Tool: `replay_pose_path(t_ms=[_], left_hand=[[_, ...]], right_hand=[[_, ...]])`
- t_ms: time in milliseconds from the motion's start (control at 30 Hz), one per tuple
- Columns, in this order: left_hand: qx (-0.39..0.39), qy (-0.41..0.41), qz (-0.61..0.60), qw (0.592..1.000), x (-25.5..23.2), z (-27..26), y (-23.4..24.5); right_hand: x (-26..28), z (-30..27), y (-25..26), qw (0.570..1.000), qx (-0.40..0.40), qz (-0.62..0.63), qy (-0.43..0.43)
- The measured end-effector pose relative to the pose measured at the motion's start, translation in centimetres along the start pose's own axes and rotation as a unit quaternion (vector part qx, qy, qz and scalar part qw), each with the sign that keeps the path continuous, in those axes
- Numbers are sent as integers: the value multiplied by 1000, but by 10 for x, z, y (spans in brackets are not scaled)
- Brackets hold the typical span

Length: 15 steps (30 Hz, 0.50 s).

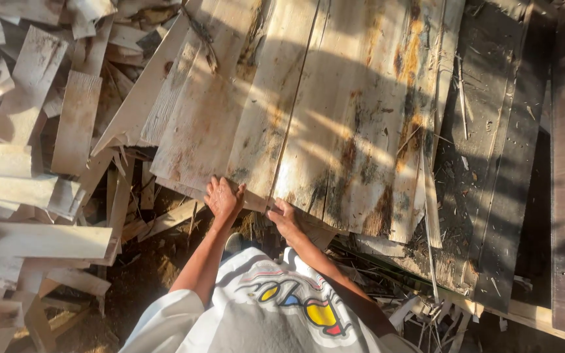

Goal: Feeding thin wooden strips into a cutting or shaping machine in a workshop.

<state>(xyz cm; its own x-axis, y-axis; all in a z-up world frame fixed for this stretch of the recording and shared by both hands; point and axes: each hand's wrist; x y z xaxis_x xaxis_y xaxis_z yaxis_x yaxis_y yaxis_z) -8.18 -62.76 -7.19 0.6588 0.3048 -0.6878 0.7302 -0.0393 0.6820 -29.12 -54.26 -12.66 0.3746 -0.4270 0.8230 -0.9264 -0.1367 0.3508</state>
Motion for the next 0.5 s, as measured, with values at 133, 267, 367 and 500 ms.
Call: replay_pose_path(t_ms=[133,267,367,500], left_hand=[[-6,38,-39,998,22,10,-8],[-7,85,-107,991,33,39,1],[39,143,-241,959,28,49,18],[151,109,-463,867,15,41,35]], right_hand=[[20,-5,-6,1000,-3,27,-16],[22,6,-10,998,13,46,-50],[27,3,-6,996,30,66,-48],[70,-17,-2,986,-8,-164,10]])
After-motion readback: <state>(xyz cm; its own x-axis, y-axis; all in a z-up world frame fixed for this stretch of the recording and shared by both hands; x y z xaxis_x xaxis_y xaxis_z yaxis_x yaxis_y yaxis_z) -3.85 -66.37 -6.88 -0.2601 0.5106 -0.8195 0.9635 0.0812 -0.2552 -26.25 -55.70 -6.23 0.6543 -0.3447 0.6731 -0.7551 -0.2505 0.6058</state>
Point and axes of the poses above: each hand's wrist, its own z-axis towards the middle knuckle, its own y-axis out of the back of the hand, x = y × z, and after that the axes turned 14 degrees about -z, right-handed
